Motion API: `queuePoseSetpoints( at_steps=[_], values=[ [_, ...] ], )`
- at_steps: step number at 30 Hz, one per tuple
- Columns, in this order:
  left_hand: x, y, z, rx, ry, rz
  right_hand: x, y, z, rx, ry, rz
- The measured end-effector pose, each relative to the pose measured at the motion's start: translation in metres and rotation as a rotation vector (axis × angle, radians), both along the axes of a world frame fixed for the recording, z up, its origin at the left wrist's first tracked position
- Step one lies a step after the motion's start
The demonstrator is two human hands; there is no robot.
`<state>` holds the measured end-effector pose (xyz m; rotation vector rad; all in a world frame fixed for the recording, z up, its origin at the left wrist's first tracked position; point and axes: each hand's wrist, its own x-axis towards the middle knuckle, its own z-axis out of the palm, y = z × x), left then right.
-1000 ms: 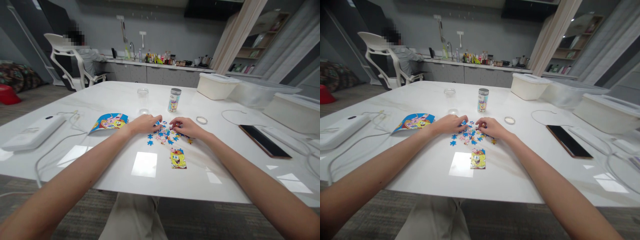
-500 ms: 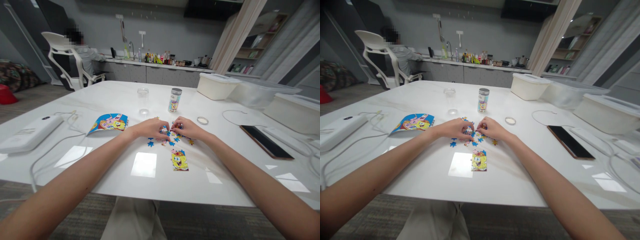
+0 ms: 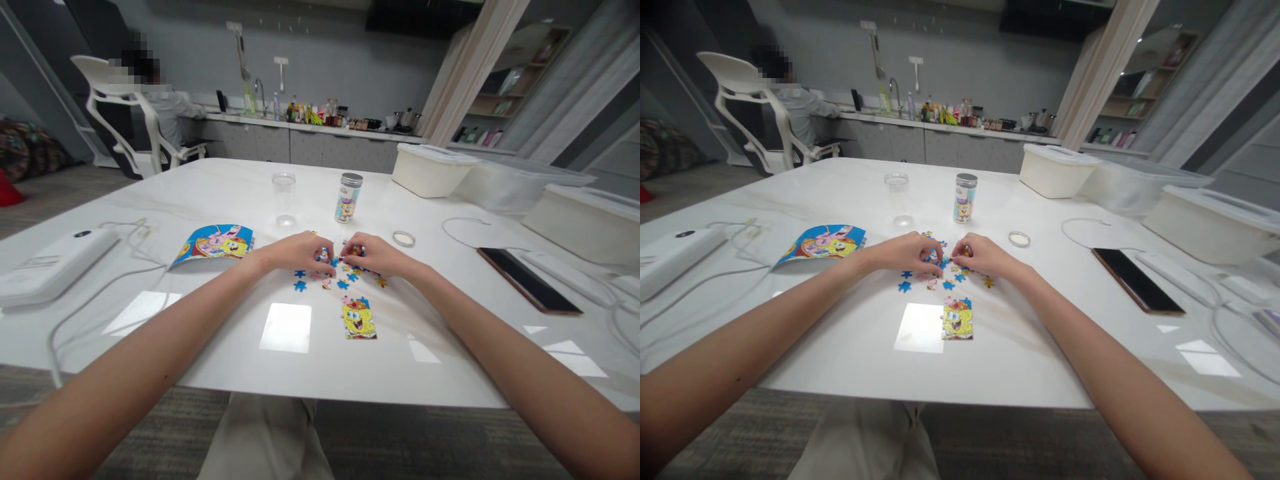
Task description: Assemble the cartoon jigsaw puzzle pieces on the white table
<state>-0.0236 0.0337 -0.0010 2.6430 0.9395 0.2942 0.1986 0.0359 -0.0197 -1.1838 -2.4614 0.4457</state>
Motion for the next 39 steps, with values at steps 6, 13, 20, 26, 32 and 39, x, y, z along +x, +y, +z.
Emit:
queuePoseSetpoints(
  at_steps=[6,13,20,26,32,39],
  values=[
    [0.0,-0.001,0.001,-0.049,0.018,0.011,-0.002,-0.004,0.005,-0.13,0.034,0.009],
    [-0.005,0.002,0.002,-0.024,-0.031,-0.067,0.001,-0.007,0.012,-0.141,-0.02,0.027],
    [-0.003,-0.002,0.005,-0.123,-0.015,-0.145,0.002,-0.011,0.02,-0.327,0.132,0.008],
    [-0.006,0.002,0.003,-0.058,-0.04,-0.148,0.003,-0.022,0.033,-0.566,0.069,0.326],
    [-0.005,0.0,0.004,-0.086,-0.045,-0.125,-0.004,-0.027,0.033,-0.528,-0.017,0.335],
    [-0.005,0.001,0.004,-0.103,-0.048,-0.103,-0.003,-0.026,0.031,-0.545,-0.02,0.337]
  ],
)
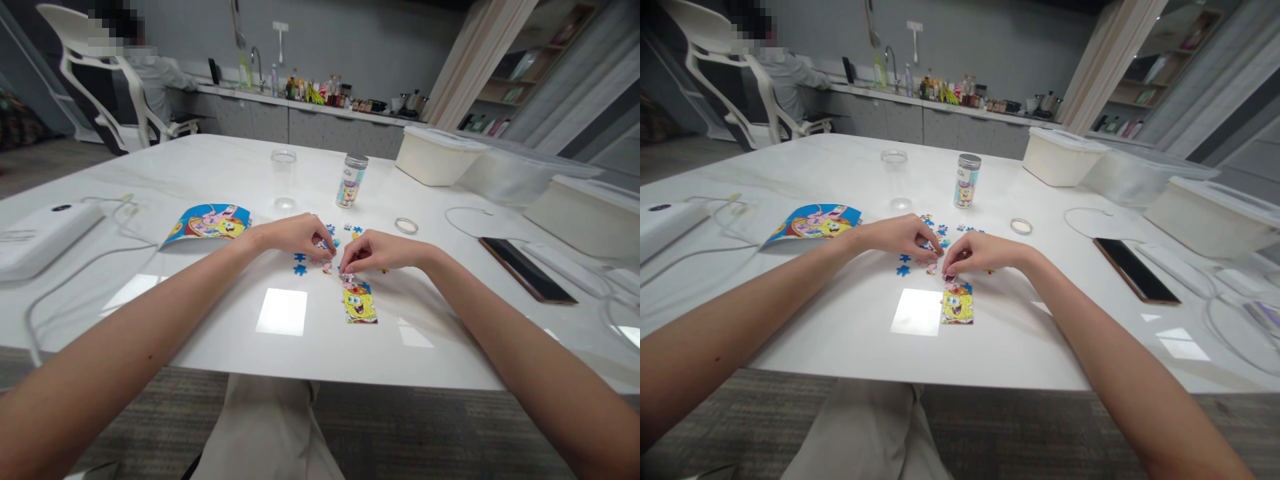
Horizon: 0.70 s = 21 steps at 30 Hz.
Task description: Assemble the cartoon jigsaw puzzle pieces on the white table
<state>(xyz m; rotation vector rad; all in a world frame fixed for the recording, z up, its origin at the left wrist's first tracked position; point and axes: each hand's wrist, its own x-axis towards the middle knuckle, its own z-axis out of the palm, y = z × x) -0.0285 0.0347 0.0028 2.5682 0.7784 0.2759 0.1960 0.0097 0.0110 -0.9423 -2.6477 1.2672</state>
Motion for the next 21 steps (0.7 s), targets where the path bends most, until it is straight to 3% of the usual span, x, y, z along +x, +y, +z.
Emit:
queuePoseSetpoints(
  at_steps=[21],
  values=[
    [0.0023,-0.0005,0.0008,-0.019,-0.004,-0.001,-0.0036,-0.0039,0.0014,-0.04,-0.051,-0.015]
  ],
)
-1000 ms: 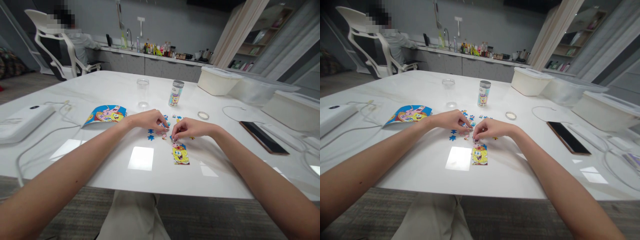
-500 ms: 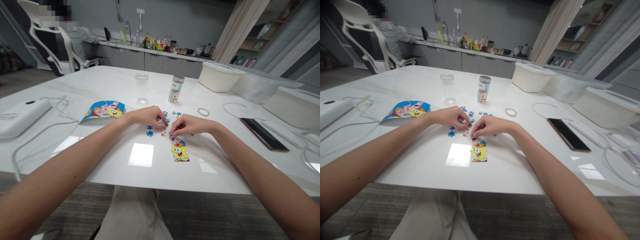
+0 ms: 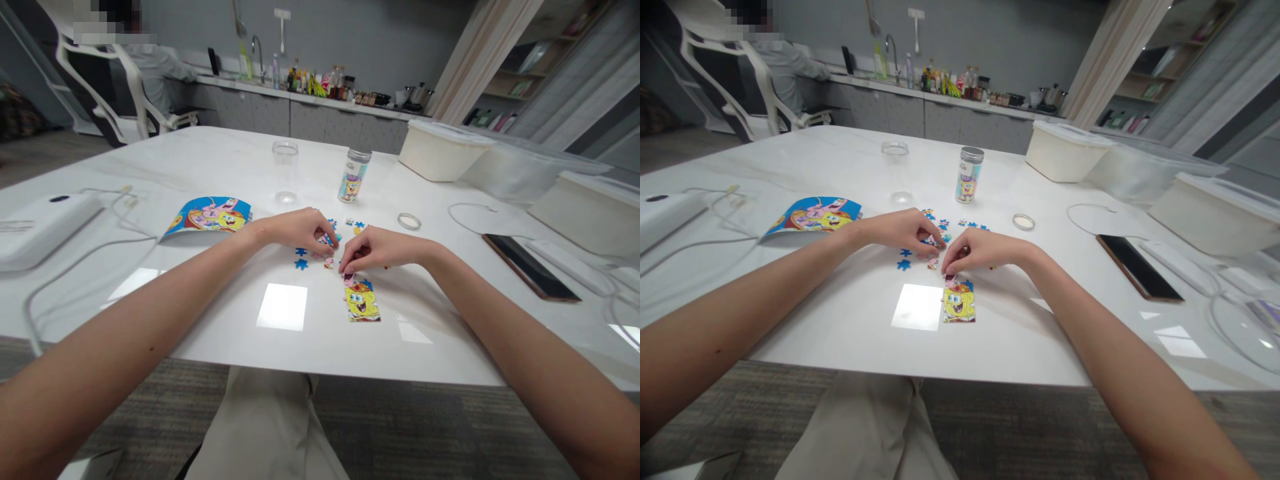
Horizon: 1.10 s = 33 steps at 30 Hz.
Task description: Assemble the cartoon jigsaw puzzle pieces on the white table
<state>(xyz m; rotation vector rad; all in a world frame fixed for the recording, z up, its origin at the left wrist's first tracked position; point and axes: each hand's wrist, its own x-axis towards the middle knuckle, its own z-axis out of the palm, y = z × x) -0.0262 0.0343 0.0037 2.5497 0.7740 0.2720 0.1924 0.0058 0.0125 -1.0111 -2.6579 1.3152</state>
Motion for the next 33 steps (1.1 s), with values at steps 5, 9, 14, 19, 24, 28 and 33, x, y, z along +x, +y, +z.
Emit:
queuePoseSetpoints(
  at_steps=[5,9,14,19,24,28,33],
  values=[
    [0.001,-0.001,0.001,-0.009,0.007,0.005,-0.001,0.0,-0.003,0.046,-0.049,-0.025],
    [0.001,-0.001,0.0,-0.01,0.006,0.011,-0.001,-0.001,-0.003,0.064,-0.022,-0.008],
    [0.001,-0.001,0.0,0.013,-0.001,-0.006,0.0,0.001,-0.002,0.089,-0.05,-0.027],
    [0.001,-0.002,0.0,0.009,-0.007,-0.023,0.002,0.004,-0.003,0.151,-0.023,-0.019],
    [0.003,-0.003,0.001,-0.004,-0.027,-0.033,0.002,0.007,-0.006,0.194,-0.005,-0.031],
    [0.005,-0.005,0.0,-0.042,-0.028,-0.053,0.002,0.006,-0.008,0.208,-0.003,-0.059],
    [0.005,-0.005,-0.002,-0.08,-0.01,-0.034,0.005,0.015,-0.01,0.32,0.159,-0.224]
  ],
)
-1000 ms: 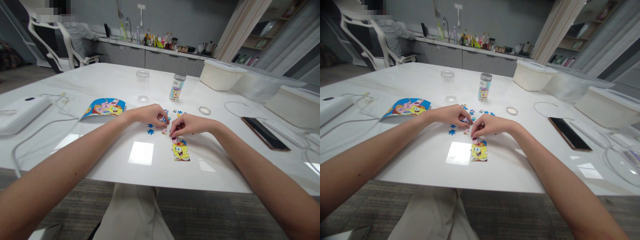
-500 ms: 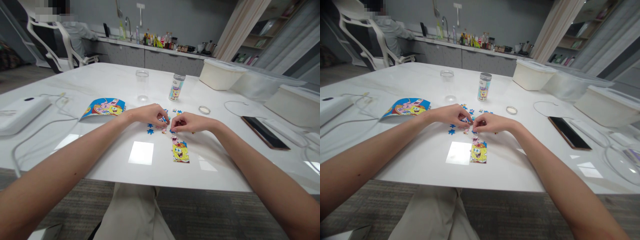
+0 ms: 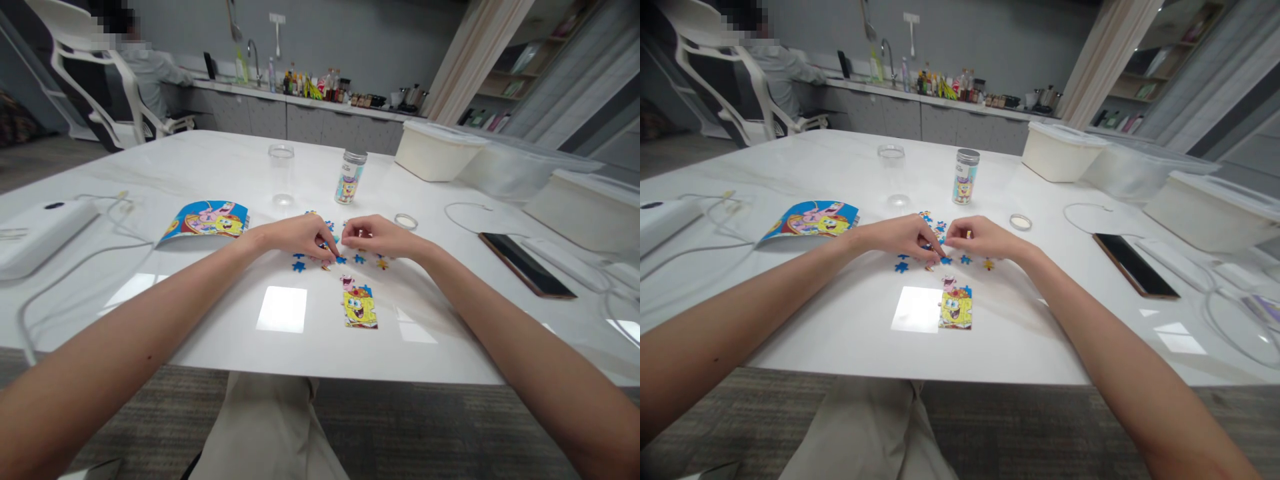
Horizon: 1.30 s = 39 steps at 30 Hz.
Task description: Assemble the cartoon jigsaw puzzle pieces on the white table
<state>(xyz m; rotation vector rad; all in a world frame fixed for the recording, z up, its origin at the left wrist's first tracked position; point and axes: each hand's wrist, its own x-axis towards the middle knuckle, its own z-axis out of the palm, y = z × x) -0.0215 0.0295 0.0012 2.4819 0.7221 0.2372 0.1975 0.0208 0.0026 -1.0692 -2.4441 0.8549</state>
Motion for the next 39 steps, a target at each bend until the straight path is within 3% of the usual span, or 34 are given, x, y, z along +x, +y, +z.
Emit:
queuePoseSetpoints(
  at_steps=[4,7,14,20,30,33,36,39],
  values=[
    [-0.005,0.006,0.001,0.071,-0.001,0.048,0.01,0.016,-0.005,0.2,0.056,-0.329],
    [-0.014,0.013,0.003,0.18,0.003,0.143,0.019,0.024,-0.009,0.266,-0.054,-0.45],
    [-0.03,0.019,0.005,0.609,0.406,0.235,0.022,0.023,-0.009,0.345,-0.176,-0.507],
    [-0.035,0.017,0.01,0.638,0.559,0.277,0.024,0.024,-0.01,0.359,-0.236,-0.693],
    [-0.044,0.022,0.01,0.662,0.653,0.325,0.035,0.032,-0.015,0.32,-0.259,-0.764],
    [-0.043,0.021,0.01,0.655,0.641,0.323,0.035,0.035,-0.02,0.368,-0.248,-0.665],
    [-0.041,0.021,0.009,0.645,0.612,0.314,0.029,0.035,-0.029,0.452,-0.193,-0.391],
    [-0.038,0.021,0.008,0.639,0.567,0.302,0.021,0.032,-0.037,0.431,-0.172,-0.174]
  ],
)
